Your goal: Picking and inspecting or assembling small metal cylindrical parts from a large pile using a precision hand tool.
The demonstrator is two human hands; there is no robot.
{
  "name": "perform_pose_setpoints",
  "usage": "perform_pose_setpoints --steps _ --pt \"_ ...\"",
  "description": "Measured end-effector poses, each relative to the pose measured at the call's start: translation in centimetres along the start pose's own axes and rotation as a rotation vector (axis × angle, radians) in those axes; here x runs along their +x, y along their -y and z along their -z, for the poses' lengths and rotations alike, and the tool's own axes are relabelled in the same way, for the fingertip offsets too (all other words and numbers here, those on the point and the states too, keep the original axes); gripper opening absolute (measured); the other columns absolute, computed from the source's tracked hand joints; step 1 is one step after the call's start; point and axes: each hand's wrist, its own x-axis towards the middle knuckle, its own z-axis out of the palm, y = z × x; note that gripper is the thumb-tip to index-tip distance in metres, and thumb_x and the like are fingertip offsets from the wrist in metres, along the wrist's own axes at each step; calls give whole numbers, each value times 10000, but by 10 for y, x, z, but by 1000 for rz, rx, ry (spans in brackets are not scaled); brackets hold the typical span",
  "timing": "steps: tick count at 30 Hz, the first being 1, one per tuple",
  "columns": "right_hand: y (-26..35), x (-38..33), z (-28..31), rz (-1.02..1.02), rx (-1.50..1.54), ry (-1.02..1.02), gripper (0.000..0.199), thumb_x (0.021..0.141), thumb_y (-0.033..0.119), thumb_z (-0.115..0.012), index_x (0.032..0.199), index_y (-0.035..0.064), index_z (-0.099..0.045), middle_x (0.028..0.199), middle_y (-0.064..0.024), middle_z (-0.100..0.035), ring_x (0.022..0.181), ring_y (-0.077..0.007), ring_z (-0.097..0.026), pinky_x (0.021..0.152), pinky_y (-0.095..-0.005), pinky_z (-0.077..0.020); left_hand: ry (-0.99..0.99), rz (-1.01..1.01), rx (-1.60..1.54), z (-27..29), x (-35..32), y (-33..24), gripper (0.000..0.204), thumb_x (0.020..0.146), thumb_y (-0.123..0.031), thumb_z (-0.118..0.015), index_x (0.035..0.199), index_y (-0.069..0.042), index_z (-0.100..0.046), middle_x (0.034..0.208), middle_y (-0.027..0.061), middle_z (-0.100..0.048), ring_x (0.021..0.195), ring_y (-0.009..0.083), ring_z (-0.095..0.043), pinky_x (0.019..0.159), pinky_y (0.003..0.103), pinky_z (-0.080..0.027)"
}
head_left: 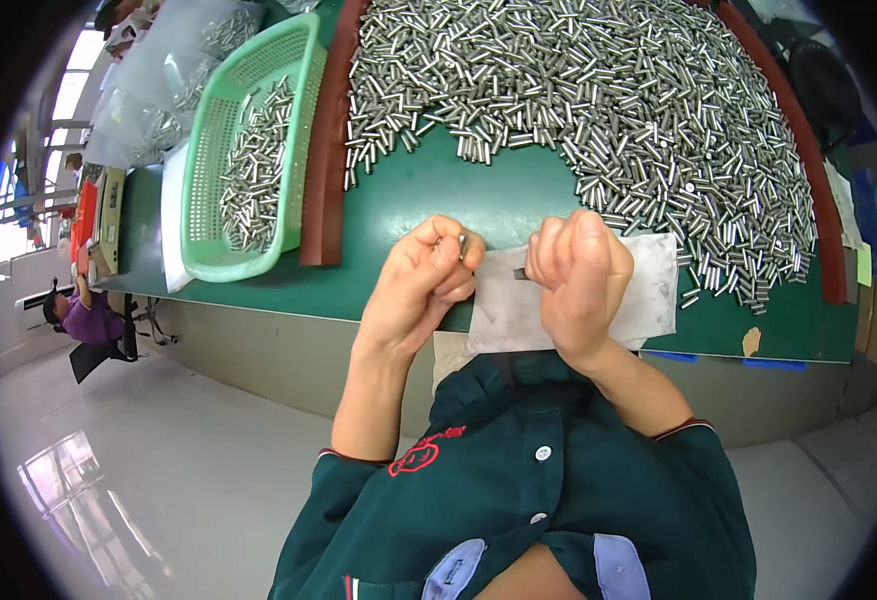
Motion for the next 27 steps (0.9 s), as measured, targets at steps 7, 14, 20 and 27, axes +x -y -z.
perform_pose_setpoints --steps 7,14,20,27 --pt "0 4 0 -19 22 -6 368 899 194 -299 547 91 -272 458 3 -260 401 -70 -197 380 -232 -195 -40 37 -123 4 12 -4 197 879 -151 -439 993 -7 -510 682 27 -449 475 32 -259 442 164 -232" --pt "1 4 1 -28 68 -12 354 890 125 -309 547 72 -241 478 17 -247 427 -69 -245 380 -230 -217 -82 -67 -55 -3 1 -22 209 893 -162 -402 965 7 -501 578 -22 -362 462 38 -260 422 182 -226" --pt "2 4 0 -27 57 -16 357 892 134 -304 545 74 -243 476 14 -248 425 -71 -248 381 -233 -221 -868 -1074 1261 3 -10 -106 195 879 -54 -371 930 23 -544 587 -39 -359 517 27 -292 451 184 -238" --pt "3 3 -3 -39 51 -22 357 915 200 -270 577 86 -274 481 2 -244 408 -72 -171 387 -232 -180 -603 -819 697 63 7 -157 253 890 -199 -430 1004 20 -489 591 -34 -343 471 24 -264 411 166 -201"
